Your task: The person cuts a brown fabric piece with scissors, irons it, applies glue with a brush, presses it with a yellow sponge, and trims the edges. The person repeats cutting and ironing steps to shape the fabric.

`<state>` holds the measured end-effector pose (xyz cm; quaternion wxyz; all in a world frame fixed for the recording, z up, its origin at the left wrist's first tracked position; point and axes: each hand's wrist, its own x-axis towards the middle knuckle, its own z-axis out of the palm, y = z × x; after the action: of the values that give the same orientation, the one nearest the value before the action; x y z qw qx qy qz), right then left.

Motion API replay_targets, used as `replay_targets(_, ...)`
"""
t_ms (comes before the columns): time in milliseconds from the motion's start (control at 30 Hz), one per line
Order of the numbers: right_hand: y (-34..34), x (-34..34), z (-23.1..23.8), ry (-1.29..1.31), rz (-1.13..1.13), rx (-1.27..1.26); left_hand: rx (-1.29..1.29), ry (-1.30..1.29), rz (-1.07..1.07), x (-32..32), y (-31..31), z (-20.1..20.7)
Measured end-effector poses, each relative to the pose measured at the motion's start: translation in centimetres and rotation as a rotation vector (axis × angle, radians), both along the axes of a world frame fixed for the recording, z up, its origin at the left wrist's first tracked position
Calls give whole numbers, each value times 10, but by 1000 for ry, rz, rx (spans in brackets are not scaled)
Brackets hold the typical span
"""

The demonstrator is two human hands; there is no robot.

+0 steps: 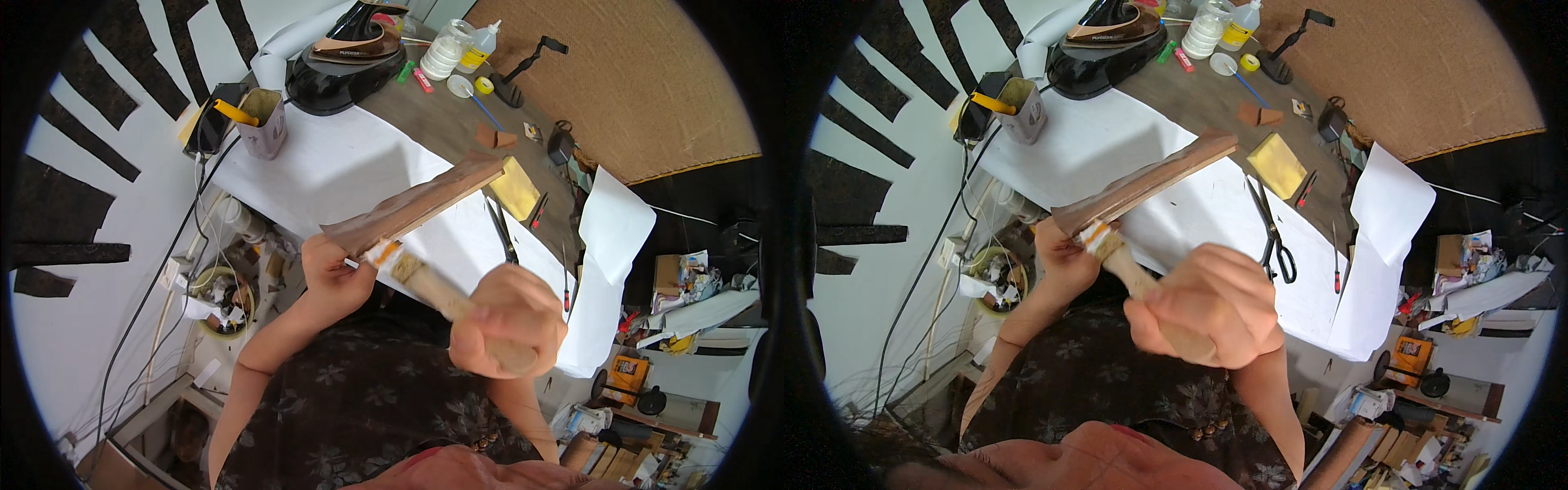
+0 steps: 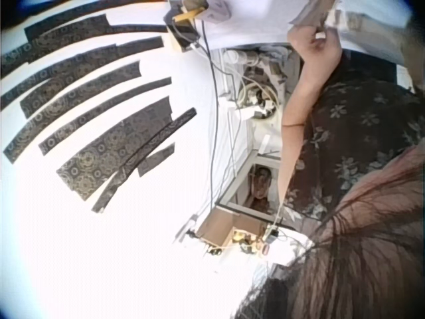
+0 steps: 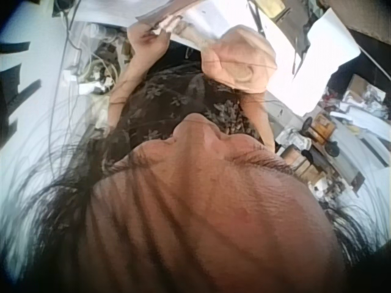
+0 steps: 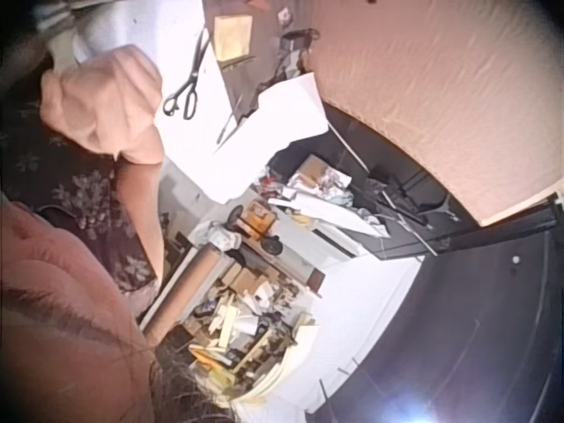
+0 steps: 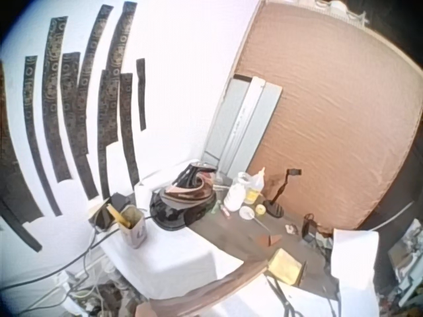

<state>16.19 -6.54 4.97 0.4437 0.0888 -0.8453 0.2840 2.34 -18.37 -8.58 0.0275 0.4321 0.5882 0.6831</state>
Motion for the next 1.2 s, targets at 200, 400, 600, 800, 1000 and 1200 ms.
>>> replay_targets(200,-1,-8,6,132,-390,-166,-30,-46,-5,3,1,7)
replay_targets(400,7,-17,25,-52,-277,65,17,-53,-2,3,2,16)
replay_targets(600,4,-16,26,63,-232,-135,-34,2,40,5,1,14)
replay_targets(800,30,-21,32,-117,-559,-68,-35,18,53,2,1,6)
replay_targets(1000,25,-15,29,28,-221,-22,-5,-41,34,4,4,13)
replay_targets(1200,60,-15,32,-24,-672,-147,-15,-43,30,3,2,19)
